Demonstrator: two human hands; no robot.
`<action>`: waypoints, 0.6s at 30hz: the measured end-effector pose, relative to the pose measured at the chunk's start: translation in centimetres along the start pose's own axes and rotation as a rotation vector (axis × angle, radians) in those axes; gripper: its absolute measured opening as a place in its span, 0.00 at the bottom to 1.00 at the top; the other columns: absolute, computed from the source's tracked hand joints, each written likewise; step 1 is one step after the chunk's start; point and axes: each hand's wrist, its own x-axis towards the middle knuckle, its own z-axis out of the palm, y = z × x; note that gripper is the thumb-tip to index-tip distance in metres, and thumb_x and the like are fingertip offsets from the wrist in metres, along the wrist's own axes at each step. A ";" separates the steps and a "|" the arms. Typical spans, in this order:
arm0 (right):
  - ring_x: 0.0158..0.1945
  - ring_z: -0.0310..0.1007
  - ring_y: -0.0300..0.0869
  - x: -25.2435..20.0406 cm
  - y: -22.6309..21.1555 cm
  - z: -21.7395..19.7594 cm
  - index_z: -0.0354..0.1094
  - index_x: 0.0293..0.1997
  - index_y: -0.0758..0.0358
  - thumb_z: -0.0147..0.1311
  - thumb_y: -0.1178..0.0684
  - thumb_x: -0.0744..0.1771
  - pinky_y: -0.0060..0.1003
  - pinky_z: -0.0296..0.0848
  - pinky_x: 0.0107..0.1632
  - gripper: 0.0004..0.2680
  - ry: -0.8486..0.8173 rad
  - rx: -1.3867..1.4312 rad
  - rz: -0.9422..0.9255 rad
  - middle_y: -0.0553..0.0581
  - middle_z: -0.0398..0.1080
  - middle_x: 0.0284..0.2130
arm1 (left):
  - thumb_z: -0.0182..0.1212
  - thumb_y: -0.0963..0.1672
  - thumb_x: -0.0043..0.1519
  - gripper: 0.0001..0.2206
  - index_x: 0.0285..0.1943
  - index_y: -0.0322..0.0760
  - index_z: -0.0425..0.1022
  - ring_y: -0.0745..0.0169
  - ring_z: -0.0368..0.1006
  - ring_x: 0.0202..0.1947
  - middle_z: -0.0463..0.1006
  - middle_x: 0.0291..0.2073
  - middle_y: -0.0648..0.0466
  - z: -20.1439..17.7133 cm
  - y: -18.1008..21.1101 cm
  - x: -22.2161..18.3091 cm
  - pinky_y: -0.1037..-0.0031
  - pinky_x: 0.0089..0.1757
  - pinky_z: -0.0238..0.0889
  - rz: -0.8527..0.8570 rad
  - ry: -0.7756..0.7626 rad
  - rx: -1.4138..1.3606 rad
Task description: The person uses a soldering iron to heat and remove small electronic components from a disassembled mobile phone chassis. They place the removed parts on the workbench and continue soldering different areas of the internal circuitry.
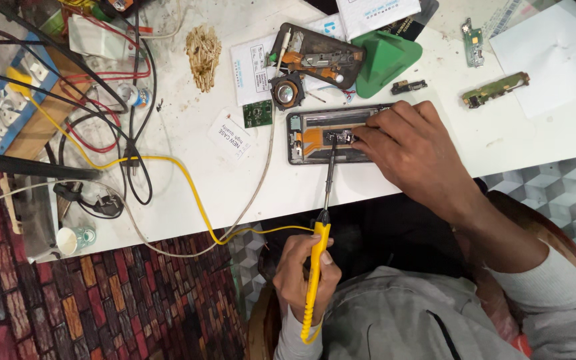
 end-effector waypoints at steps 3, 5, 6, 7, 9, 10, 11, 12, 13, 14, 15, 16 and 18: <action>0.43 0.67 0.43 0.0 0.0 0.0 0.77 0.47 0.63 0.65 0.54 0.66 0.40 0.60 0.45 0.08 0.003 -0.006 -0.004 0.52 0.72 0.40 | 0.59 0.33 0.57 0.14 0.52 0.27 0.73 0.50 0.84 0.36 0.79 0.36 0.42 -0.1 -0.1 0.0 0.70 0.37 0.78 0.007 0.004 0.008; 0.43 0.67 0.43 0.0 0.0 0.0 0.77 0.48 0.63 0.65 0.54 0.66 0.40 0.60 0.46 0.09 -0.003 -0.010 -0.001 0.52 0.72 0.40 | 0.59 0.33 0.57 0.14 0.52 0.27 0.73 0.50 0.84 0.36 0.79 0.36 0.42 -0.1 -0.2 0.0 0.70 0.37 0.78 0.009 0.003 0.007; 0.44 0.68 0.43 0.0 0.0 0.0 0.77 0.48 0.64 0.65 0.54 0.66 0.40 0.60 0.46 0.09 -0.006 -0.012 0.000 0.52 0.72 0.40 | 0.59 0.33 0.57 0.14 0.52 0.27 0.73 0.50 0.84 0.36 0.79 0.36 0.42 0.0 -0.2 0.0 0.70 0.37 0.78 0.009 0.004 -0.004; 0.44 0.68 0.43 0.0 0.1 0.0 0.77 0.48 0.64 0.65 0.54 0.66 0.40 0.60 0.46 0.09 -0.007 -0.012 0.000 0.52 0.72 0.40 | 0.59 0.33 0.57 0.14 0.53 0.27 0.73 0.50 0.84 0.36 0.79 0.36 0.42 0.1 -0.2 0.0 0.70 0.37 0.78 0.009 0.005 -0.014; 0.44 0.68 0.43 0.0 0.0 0.0 0.77 0.48 0.64 0.65 0.54 0.66 0.40 0.60 0.46 0.09 -0.009 -0.013 0.001 0.52 0.72 0.40 | 0.60 0.33 0.57 0.14 0.53 0.27 0.73 0.50 0.84 0.36 0.79 0.36 0.42 0.1 -0.1 0.0 0.70 0.37 0.78 0.009 0.003 -0.018; 0.44 0.68 0.43 0.0 0.0 0.0 0.77 0.48 0.64 0.65 0.54 0.66 0.40 0.60 0.46 0.09 -0.010 -0.012 0.003 0.52 0.72 0.40 | 0.60 0.33 0.57 0.14 0.53 0.27 0.73 0.50 0.84 0.36 0.79 0.36 0.41 0.1 0.0 0.0 0.70 0.37 0.78 0.008 0.000 -0.011; 0.44 0.68 0.43 -0.1 0.0 0.0 0.77 0.48 0.64 0.65 0.54 0.66 0.39 0.60 0.46 0.09 -0.012 -0.010 0.004 0.52 0.72 0.40 | 0.60 0.33 0.57 0.14 0.53 0.27 0.73 0.50 0.84 0.36 0.79 0.36 0.41 0.1 0.0 0.0 0.70 0.37 0.79 0.008 -0.004 -0.004; 0.44 0.68 0.43 -0.1 0.0 0.0 0.77 0.48 0.64 0.65 0.54 0.66 0.39 0.59 0.45 0.09 -0.014 -0.009 0.006 0.52 0.72 0.40 | 0.59 0.33 0.57 0.15 0.53 0.27 0.73 0.50 0.84 0.36 0.79 0.36 0.41 0.0 0.1 0.0 0.70 0.37 0.79 0.001 -0.008 -0.001; 0.44 0.68 0.43 -0.1 0.0 0.0 0.77 0.48 0.64 0.65 0.54 0.66 0.39 0.59 0.46 0.09 -0.012 -0.009 0.006 0.52 0.72 0.40 | 0.59 0.33 0.57 0.15 0.53 0.26 0.72 0.49 0.84 0.37 0.79 0.37 0.41 -0.2 0.2 0.0 0.70 0.38 0.79 -0.007 -0.012 0.003; 0.44 0.68 0.42 -0.1 0.0 0.0 0.77 0.48 0.64 0.65 0.54 0.66 0.39 0.59 0.46 0.09 -0.011 -0.008 0.006 0.52 0.72 0.40 | 0.59 0.34 0.57 0.15 0.54 0.26 0.72 0.49 0.84 0.37 0.79 0.37 0.41 -0.2 0.2 0.0 0.69 0.39 0.79 -0.014 -0.017 0.006; 0.44 0.68 0.42 0.0 0.0 0.0 0.77 0.48 0.64 0.65 0.54 0.66 0.39 0.59 0.46 0.09 -0.009 -0.008 0.006 0.52 0.72 0.40 | 0.59 0.34 0.57 0.15 0.54 0.26 0.72 0.49 0.84 0.37 0.79 0.37 0.41 -0.2 0.2 0.0 0.70 0.38 0.78 -0.011 -0.012 -0.003; 0.44 0.68 0.43 0.0 0.0 0.0 0.77 0.48 0.64 0.65 0.54 0.66 0.39 0.59 0.46 0.09 -0.008 -0.009 0.005 0.52 0.72 0.40 | 0.59 0.34 0.57 0.15 0.54 0.26 0.72 0.49 0.84 0.37 0.79 0.37 0.41 -0.1 0.2 0.0 0.70 0.38 0.78 -0.008 -0.007 -0.012; 0.44 0.68 0.43 0.0 0.0 0.0 0.77 0.48 0.63 0.65 0.54 0.66 0.40 0.60 0.46 0.09 -0.005 -0.011 0.002 0.52 0.72 0.40 | 0.59 0.34 0.58 0.14 0.54 0.26 0.73 0.49 0.84 0.36 0.80 0.36 0.41 0.0 0.1 0.1 0.70 0.38 0.78 0.001 -0.002 -0.010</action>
